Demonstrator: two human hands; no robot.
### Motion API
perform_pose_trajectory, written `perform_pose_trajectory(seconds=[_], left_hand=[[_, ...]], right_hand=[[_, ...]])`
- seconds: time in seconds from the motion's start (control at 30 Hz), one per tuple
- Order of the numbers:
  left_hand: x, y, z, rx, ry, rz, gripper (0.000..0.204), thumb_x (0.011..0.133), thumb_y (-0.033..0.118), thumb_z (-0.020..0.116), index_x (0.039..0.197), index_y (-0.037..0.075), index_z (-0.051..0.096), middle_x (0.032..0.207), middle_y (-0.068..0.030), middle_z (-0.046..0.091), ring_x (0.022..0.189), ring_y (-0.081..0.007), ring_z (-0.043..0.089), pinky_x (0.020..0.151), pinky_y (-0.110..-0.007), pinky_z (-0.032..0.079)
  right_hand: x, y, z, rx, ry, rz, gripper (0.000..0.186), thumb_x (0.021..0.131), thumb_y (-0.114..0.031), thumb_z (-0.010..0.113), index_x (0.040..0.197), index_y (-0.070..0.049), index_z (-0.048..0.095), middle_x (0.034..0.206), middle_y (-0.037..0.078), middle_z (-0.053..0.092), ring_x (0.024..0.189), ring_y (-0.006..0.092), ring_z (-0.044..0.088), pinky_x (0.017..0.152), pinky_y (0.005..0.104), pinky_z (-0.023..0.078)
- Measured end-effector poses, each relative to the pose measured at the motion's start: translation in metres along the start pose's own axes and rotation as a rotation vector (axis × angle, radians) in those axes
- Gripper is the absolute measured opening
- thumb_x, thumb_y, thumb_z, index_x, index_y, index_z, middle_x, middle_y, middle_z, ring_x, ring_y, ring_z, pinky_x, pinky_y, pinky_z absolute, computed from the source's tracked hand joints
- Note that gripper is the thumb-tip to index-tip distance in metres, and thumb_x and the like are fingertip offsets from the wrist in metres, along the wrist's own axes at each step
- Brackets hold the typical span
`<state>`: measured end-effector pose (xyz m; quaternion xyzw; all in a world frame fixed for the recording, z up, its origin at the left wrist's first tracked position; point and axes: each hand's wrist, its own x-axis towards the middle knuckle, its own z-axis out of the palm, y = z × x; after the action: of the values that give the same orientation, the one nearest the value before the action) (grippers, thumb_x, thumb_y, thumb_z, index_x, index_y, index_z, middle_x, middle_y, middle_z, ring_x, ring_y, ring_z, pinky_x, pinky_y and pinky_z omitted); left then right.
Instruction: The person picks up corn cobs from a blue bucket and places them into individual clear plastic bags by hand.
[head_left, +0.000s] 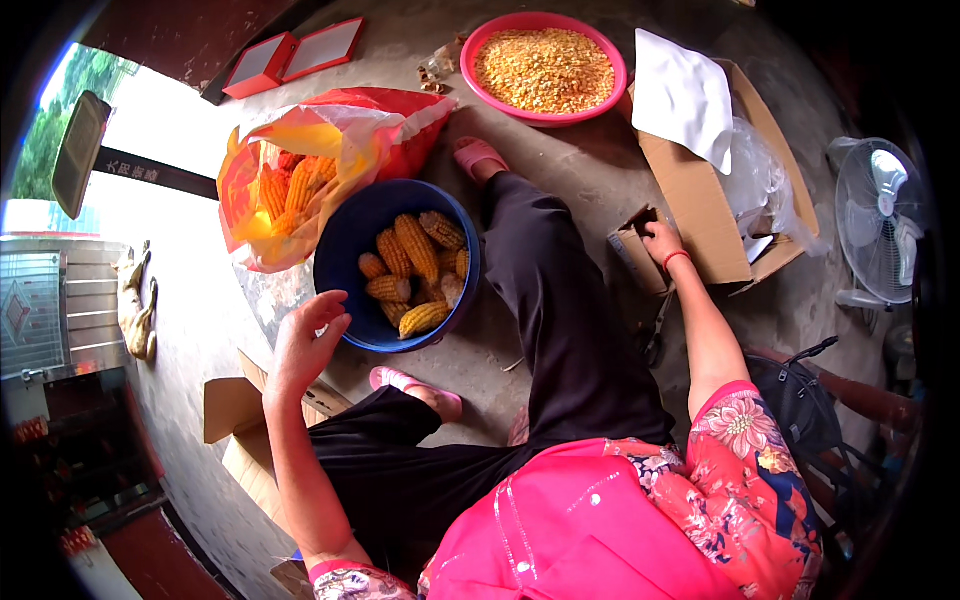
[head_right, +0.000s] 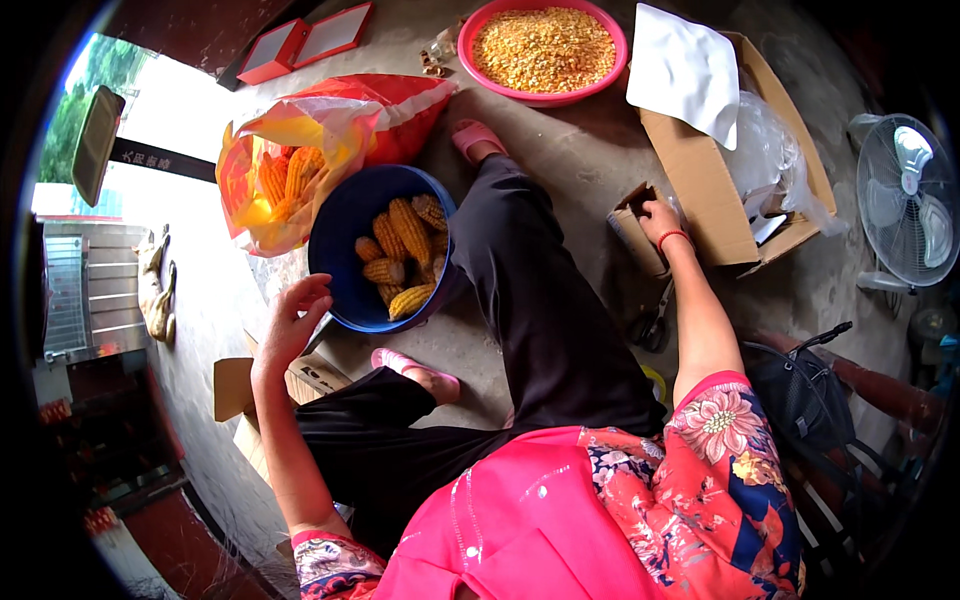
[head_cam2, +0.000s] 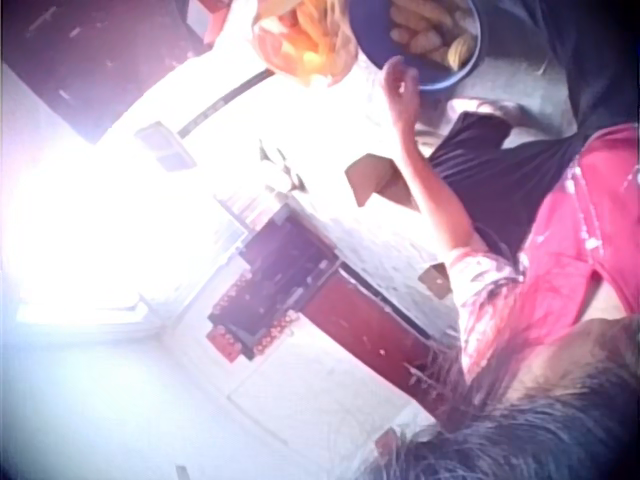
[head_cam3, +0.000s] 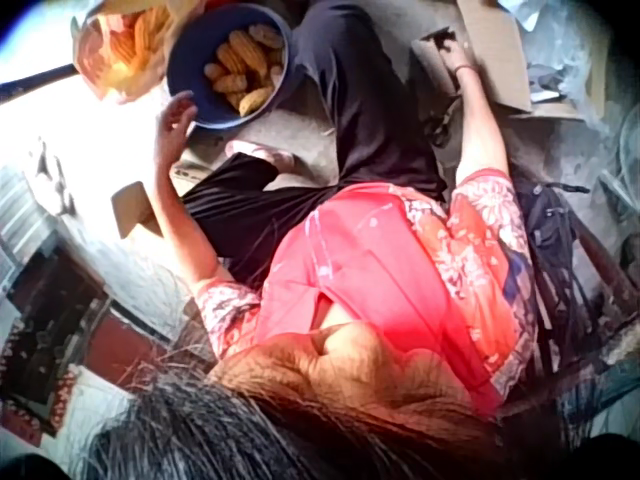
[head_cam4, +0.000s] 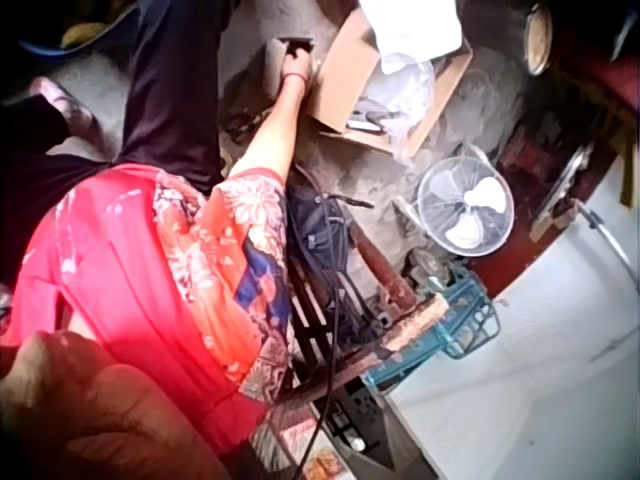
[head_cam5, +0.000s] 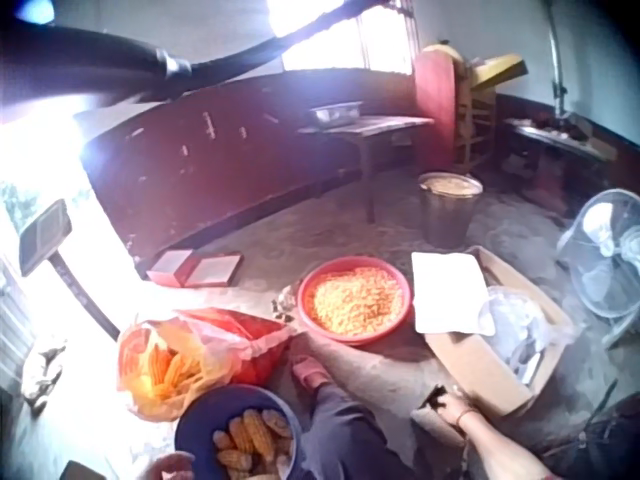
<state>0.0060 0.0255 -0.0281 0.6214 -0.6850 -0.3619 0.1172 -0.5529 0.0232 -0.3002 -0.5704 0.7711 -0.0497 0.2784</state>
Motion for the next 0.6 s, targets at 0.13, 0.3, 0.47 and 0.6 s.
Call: perform_pose_trajectory(seconds=[0.13, 0.3, 0.47, 0.6], left_hand=[[0.000, 0.006, -0.002, 0.012, 0.044, 0.047, 0.031, 0.080, 0.011, 0.063, 0.109, 0.003, 0.059, 0.091, -0.0106, 0.064, 0.082, -0.0188, 0.063, 0.071, -0.029, 0.047], [-0.001, 0.023, -0.001, 0.079, 0.031, 0.062, 0.031, 0.079, 0.012, 0.064, 0.109, 0.004, 0.059, 0.088, -0.0121, 0.063, 0.081, -0.0211, 0.063, 0.064, -0.030, 0.047], [-0.003, 0.025, -0.003, 0.088, 0.072, 0.120, 0.031, 0.079, 0.013, 0.064, 0.108, 0.004, 0.060, 0.088, -0.0130, 0.063, 0.079, -0.0218, 0.063, 0.065, -0.030, 0.047], [-0.008, 0.023, -0.006, 0.122, 0.078, 0.114, 0.031, 0.079, 0.013, 0.064, 0.108, 0.004, 0.060, 0.087, -0.0141, 0.063, 0.078, -0.0235, 0.062, 0.065, -0.031, 0.047]], right_hand=[[-0.009, 0.013, -0.008, 0.497, 0.247, 0.120, 0.007, 0.075, -0.014, 0.066, 0.075, -0.007, 0.065, 0.072, 0.004, 0.064, 0.058, 0.0113, 0.059, 0.057, 0.0269, 0.050], [-0.028, 0.023, -0.013, 0.716, 0.325, 0.205, 0.012, 0.084, -0.007, 0.057, 0.096, -0.004, 0.059, 0.071, 0.003, 0.057, 0.060, 0.0097, 0.055, 0.050, 0.0234, 0.049], [-0.037, 0.031, -0.013, 0.811, 0.354, 0.261, 0.019, 0.084, -0.006, 0.054, 0.101, -0.003, 0.062, 0.075, 0.003, 0.059, 0.060, 0.0092, 0.056, 0.048, 0.0246, 0.050], [-0.039, 0.010, -0.013, 0.532, 0.301, 0.204, 0.019, 0.082, -0.005, 0.053, 0.095, -0.007, 0.067, 0.074, 0.000, 0.062, 0.061, 0.0076, 0.056, 0.054, 0.0237, 0.050]])
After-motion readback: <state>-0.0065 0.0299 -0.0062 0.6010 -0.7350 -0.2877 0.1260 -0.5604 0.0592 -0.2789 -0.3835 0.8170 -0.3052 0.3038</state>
